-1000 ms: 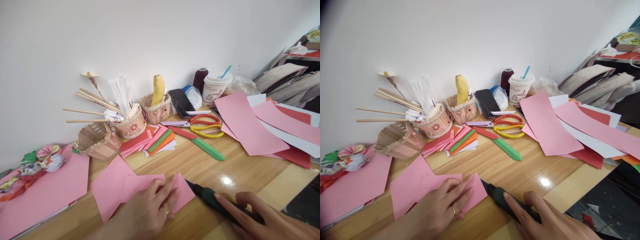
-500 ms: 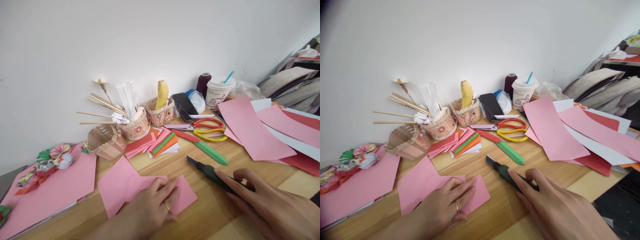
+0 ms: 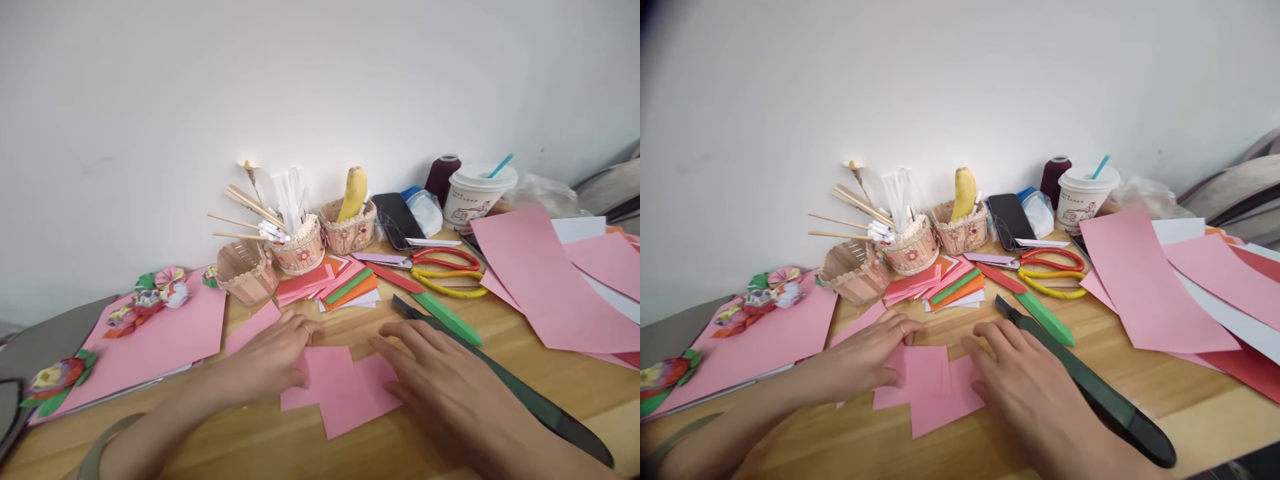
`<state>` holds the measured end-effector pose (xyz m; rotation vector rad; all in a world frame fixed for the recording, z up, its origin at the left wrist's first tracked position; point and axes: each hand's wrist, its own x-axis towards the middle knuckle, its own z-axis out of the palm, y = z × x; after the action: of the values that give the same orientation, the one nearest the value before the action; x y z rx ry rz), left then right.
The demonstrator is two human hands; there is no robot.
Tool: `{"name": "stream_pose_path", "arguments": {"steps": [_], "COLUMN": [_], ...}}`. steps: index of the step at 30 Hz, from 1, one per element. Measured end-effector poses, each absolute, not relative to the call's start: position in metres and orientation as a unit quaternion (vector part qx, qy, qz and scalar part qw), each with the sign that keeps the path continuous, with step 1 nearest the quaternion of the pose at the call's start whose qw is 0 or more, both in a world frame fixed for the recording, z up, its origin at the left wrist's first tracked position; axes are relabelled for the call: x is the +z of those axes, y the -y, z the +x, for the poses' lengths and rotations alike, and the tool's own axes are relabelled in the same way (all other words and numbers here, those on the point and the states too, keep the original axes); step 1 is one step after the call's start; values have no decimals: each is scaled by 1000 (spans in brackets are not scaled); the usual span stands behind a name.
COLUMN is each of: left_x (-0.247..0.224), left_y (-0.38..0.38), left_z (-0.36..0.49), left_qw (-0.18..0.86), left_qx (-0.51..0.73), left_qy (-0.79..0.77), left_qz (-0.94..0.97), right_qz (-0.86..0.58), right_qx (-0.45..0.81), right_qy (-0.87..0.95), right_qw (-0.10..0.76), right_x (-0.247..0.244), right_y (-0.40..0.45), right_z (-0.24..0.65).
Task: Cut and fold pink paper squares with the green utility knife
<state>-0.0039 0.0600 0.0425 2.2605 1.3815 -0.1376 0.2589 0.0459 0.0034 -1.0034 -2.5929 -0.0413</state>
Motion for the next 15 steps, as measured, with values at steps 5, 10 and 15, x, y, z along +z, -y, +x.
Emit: {"name": "stream_pose_path", "arguments": {"steps": [5, 10, 15], "left_x": [49, 50, 45], "left_y": [-62, -54, -47], "left_z": [4, 3, 2], "left_qw": [207, 206, 230], "left_qx": [-67, -44, -11], "left_qy": [-492, -481, -502], "left_qz": [843, 851, 833], "right_qz": [-349, -373, -416], "right_qx": [69, 132, 207], "right_qy": [927, 914, 882], "right_qw": [120, 86, 81], "right_x": [7, 19, 14], "right_y": [-66, -68, -65], "right_z": [234, 233, 232]}}
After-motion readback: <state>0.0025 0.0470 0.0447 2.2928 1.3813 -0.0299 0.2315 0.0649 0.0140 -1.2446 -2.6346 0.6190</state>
